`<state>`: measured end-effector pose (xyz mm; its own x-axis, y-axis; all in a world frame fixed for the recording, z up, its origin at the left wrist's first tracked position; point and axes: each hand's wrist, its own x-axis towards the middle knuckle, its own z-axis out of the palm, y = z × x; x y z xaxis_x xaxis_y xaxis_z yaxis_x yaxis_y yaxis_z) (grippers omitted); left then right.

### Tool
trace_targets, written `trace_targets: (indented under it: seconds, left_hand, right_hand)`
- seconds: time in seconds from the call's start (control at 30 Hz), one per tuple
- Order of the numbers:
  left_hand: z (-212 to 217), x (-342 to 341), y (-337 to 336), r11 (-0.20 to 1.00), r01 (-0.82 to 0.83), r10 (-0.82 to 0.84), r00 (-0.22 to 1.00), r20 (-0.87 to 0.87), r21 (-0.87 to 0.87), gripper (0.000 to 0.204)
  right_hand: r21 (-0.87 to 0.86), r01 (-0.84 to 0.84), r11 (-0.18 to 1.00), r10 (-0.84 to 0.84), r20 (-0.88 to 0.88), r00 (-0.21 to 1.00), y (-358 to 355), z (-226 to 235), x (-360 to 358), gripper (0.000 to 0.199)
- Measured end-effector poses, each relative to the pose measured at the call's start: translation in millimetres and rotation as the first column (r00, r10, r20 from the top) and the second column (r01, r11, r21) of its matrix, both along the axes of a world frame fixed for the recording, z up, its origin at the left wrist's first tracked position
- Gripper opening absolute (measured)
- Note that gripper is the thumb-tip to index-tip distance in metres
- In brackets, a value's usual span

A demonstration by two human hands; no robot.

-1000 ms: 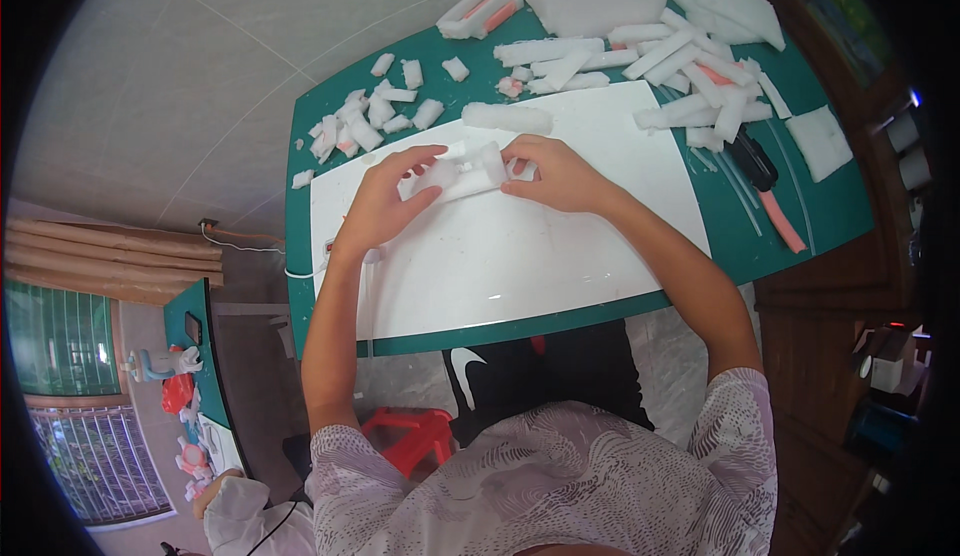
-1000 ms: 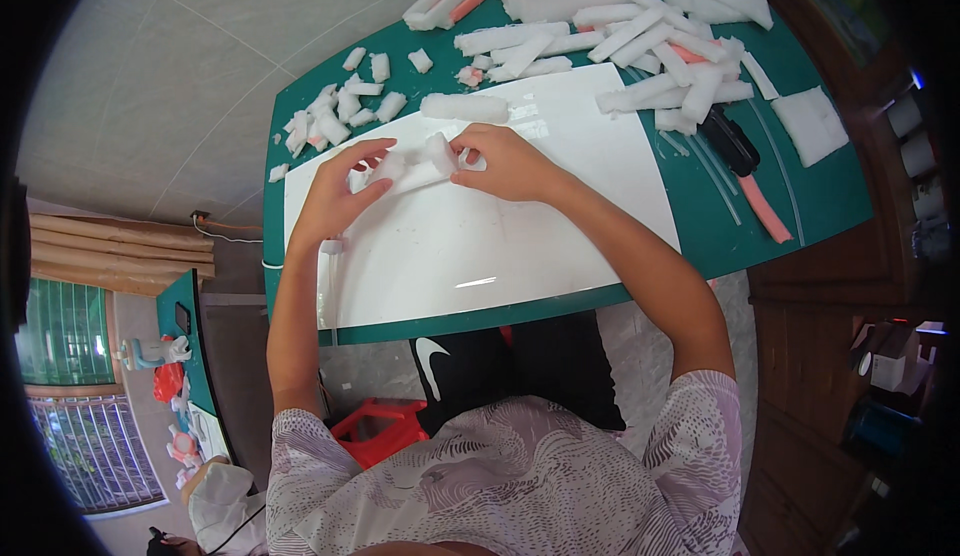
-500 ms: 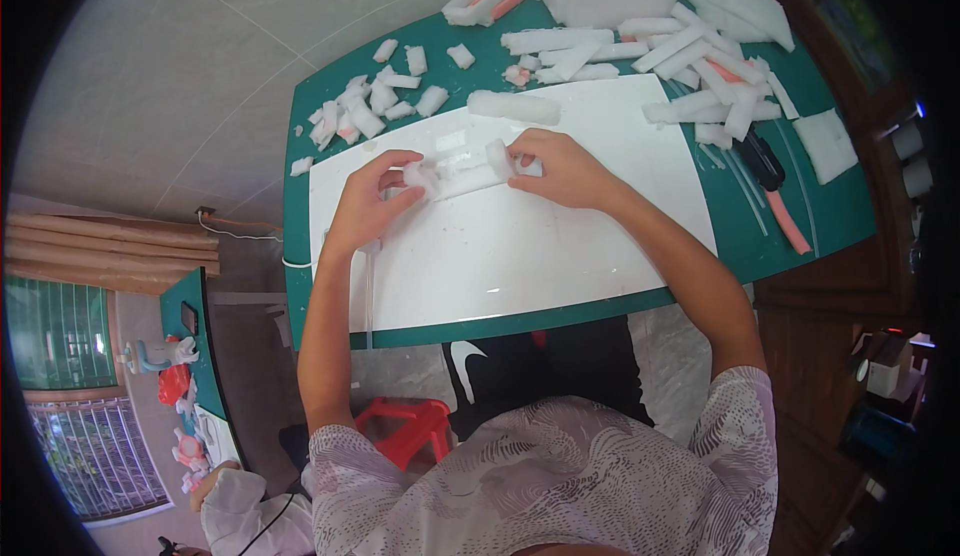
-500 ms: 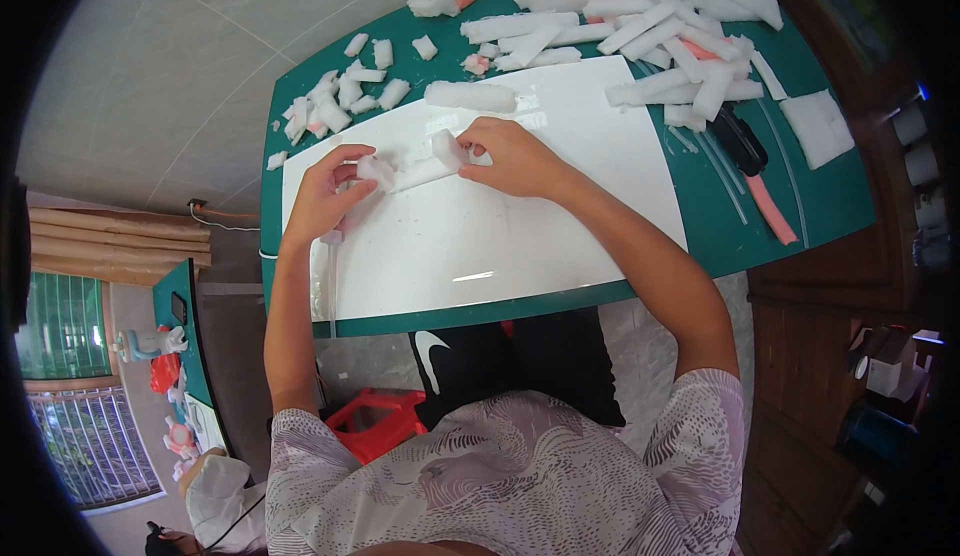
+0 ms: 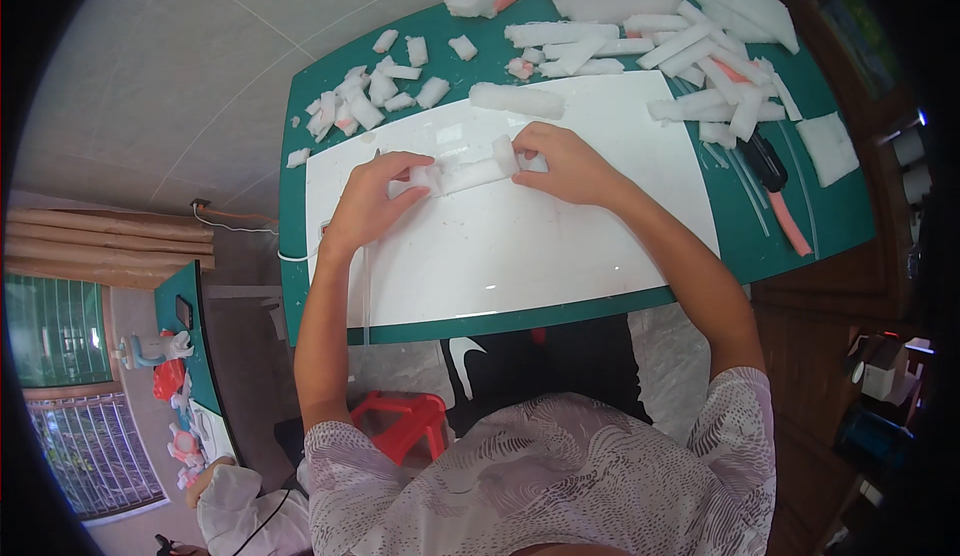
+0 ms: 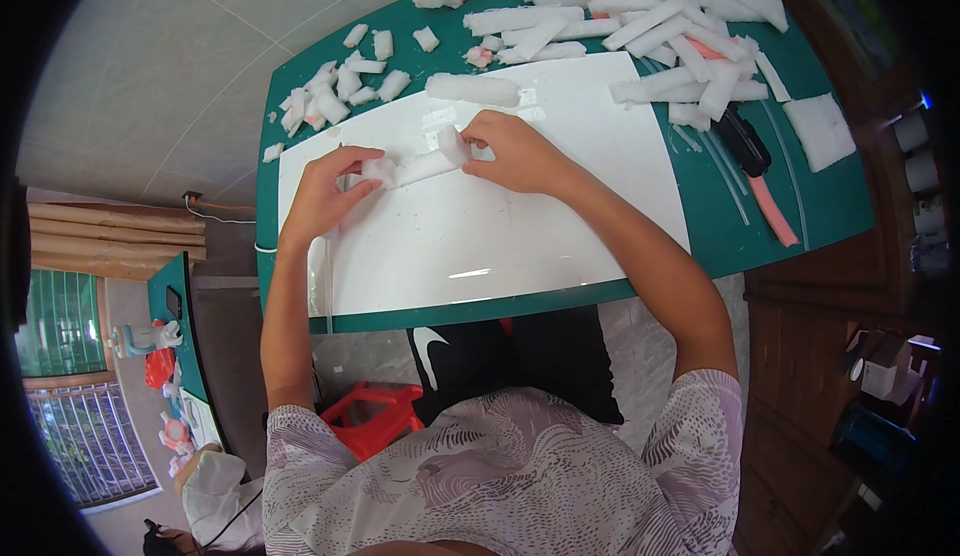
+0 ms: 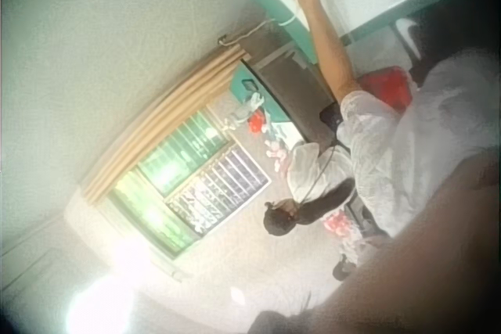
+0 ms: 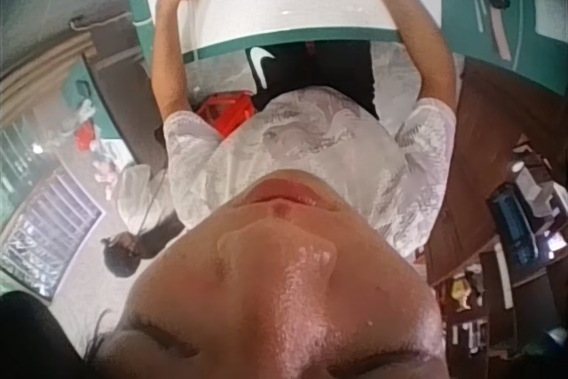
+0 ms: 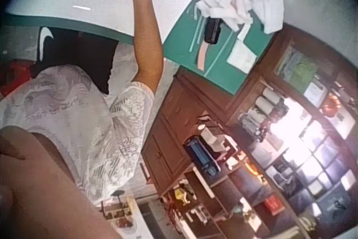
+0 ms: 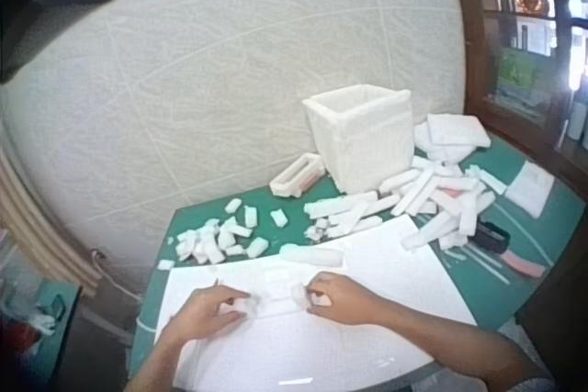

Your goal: The person fits foam pieces together by hand and attaches them using a hot glue gun to build a foam structure.

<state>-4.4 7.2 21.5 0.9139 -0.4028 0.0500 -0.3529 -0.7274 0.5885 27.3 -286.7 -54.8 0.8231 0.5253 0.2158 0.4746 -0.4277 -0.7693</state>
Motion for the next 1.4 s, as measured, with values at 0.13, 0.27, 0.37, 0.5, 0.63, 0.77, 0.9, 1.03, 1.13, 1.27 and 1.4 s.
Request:
trace_targets:
  seconds: [0.13, 0.27, 0.37, 0.5, 0.63, 0.77, 0.9, 1.03, 1.13, 1.27, 1.4]
  left_hand:
    - [1.3, 0.9, -0.1, 0.998, 0.031, -0.031, 0.999, 0.011, 0.056, 0.035]
    - [1.3, 0.2, -1.5, 0.997, 0.038, -0.04, 0.999, 0.021, 0.074, 0.035]
    - [3.1, 0.9, -2.9, 0.994, 0.047, -0.049, 0.999, 0.014, 0.1, 0.035]
    - [-0.6, 0.6, 2.7, 0.997, 0.05, -0.051, 0.999, 0.018, 0.051, 0.043]
    - [2.4, -1.0, 0.5, 0.999, 0.031, -0.032, 0.999, 0.029, 0.034, 0.052]
    - [5.8, -2.3, 0.3, 1.0, 0.015, -0.016, 1.0, 0.013, 0.025, 0.055]
    - [4.0, -1.9, 4.2, 1.0, 0.014, -0.013, 1.0, 0.027, -0.024, 0.058]
    - [4.5, -6.1, 9.6, 0.993, -0.036, 0.04, 0.999, 0.031, -0.113, 0.057]
    - [7.5, -13.6, 15.7, 0.974, -0.139, 0.142, 0.99, 0.002, -0.18, 0.05]
    - [-5.3, -19.8, 55.9, 0.982, -0.116, 0.136, 0.982, 0.132, -0.147, 0.041]
    - [-19.2, -40.3, 92.5, 0.989, -0.145, 0.144, 0.977, 0.159, -0.004, 0.044]
  right_hand:
    - [0.002, -0.001, 1.0, 0.001, 0.002, 1.0, 0.4, 0.7, 0.0, 0.032]
    - [-0.004, -0.003, 1.0, 0.003, -0.005, 1.0, 0.0, 1.8, 0.1, 0.032]
    - [-0.001, -0.007, 1.0, 0.007, -0.001, 1.0, -0.7, 1.8, 0.4, 0.032]
    - [-0.004, -0.018, 1.0, 0.018, 0.002, 1.0, -0.3, 1.7, 0.8, 0.033]
    - [-0.012, -0.016, 1.0, 0.016, 0.013, 1.0, -2.4, 2.1, 1.2, 0.034]
    - [-0.004, -0.019, 1.0, 0.019, -0.007, 1.0, -3.8, 2.1, 3.0, 0.034]
    - [0.027, -0.039, 0.999, 0.04, -0.009, 0.999, -4.2, 0.8, 4.5, 0.034]
    - [0.008, -0.032, 0.999, 0.032, -0.011, 0.999, -3.4, 2.5, 3.7, 0.034]
    - [0.0, -0.021, 1.0, 0.021, -0.014, 1.0, -4.7, 2.1, 2.7, 0.034]
    - [0.002, -0.022, 1.0, 0.023, -0.013, 1.0, -3.0, 3.6, 0.8, 0.034]
    - [0.003, -0.022, 1.0, 0.022, -0.02, 1.0, -4.0, 4.3, 1.6, 0.033]
